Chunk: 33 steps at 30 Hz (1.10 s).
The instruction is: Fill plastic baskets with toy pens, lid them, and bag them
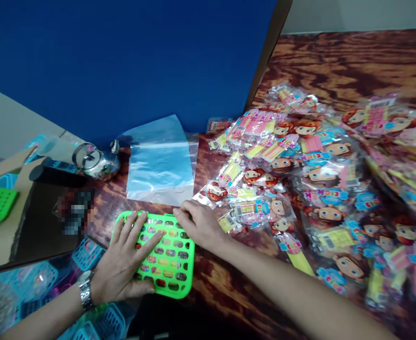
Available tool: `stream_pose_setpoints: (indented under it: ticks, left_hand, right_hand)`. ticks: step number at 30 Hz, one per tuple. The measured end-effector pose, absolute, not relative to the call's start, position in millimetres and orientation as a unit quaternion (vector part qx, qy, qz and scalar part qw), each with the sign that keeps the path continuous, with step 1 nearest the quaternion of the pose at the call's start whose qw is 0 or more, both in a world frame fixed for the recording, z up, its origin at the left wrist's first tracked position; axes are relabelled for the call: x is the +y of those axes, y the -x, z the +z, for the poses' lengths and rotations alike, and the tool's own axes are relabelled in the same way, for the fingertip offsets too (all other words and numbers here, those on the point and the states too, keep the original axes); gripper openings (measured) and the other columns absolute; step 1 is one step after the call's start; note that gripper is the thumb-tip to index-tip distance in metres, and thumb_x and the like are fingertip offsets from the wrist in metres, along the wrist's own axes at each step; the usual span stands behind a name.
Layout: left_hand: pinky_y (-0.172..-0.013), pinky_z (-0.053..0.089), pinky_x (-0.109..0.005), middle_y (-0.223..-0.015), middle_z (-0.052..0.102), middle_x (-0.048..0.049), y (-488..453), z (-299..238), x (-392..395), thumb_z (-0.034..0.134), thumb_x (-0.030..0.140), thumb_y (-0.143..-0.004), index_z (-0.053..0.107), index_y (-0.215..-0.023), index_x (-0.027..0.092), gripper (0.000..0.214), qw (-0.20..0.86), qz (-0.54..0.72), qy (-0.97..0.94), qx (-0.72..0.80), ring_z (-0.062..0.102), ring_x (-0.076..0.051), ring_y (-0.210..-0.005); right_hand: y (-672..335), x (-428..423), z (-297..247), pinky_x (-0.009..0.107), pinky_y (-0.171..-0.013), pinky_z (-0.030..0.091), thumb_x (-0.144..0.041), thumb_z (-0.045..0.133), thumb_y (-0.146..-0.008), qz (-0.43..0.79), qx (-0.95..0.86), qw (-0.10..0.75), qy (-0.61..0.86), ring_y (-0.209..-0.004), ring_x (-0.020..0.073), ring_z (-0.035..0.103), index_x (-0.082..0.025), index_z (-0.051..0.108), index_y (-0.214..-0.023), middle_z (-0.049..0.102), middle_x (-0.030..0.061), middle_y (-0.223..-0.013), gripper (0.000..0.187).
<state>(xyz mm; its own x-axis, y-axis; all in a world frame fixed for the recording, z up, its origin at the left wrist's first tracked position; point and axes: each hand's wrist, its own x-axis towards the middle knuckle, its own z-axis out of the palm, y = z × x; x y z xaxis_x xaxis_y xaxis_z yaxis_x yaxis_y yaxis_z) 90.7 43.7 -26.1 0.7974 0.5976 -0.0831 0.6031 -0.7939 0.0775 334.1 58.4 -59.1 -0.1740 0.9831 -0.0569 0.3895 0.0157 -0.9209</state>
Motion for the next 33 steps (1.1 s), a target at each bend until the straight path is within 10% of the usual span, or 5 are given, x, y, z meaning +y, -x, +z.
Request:
stream_pose_setpoints:
  ticks: [16, 26, 33]
  left_hand:
    - [-0.099, 0.009, -0.07, -0.153, -0.005, -0.0118, -93, -27, 42, 0.052, 0.073, -0.068, 0.025, -0.143, 0.03, 0.09, 0.075, -0.012, -0.943, 0.325, 0.008, -0.051, -0.133]
    - [-0.098, 0.009, -0.07, -0.152, -0.01, -0.0167, -91, -30, 39, 0.05, 0.071, -0.071, 0.022, -0.144, 0.027, 0.09, 0.064, 0.009, -0.947, 0.316, 0.004, -0.05, -0.134]
    - [-0.106, 0.017, -0.057, -0.145, 0.026, -0.0232, -85, -35, 40, 0.04, 0.072, -0.077, 0.027, -0.141, 0.014, 0.087, 0.077, 0.043, -0.955, 0.282, 0.02, -0.039, -0.135]
  right_hand:
    - [-327, 50, -63, 0.034, -0.082, 0.042, -0.032, 0.031, -0.094, 0.317, -0.694, 0.335, 0.552, -0.091, 0.0201, 0.054, -0.018, 0.057, -0.101, 0.059, 0.0088, -0.094, 0.031]
    - [-302, -23, -62, 0.061, -0.104, 0.015, -0.037, 0.047, -0.087, 0.126, -0.842, 0.285, 0.44, -0.129, 0.0298, 0.031, -0.029, 0.046, -0.129, 0.044, 0.0106, -0.136, 0.043]
    - [-280, 61, -24, 0.037, -0.088, 0.041, -0.032, 0.039, -0.093, 0.21, -0.856, 0.28, 0.381, -0.104, 0.0214, 0.053, -0.021, 0.056, -0.118, 0.06, 0.0114, -0.112, 0.033]
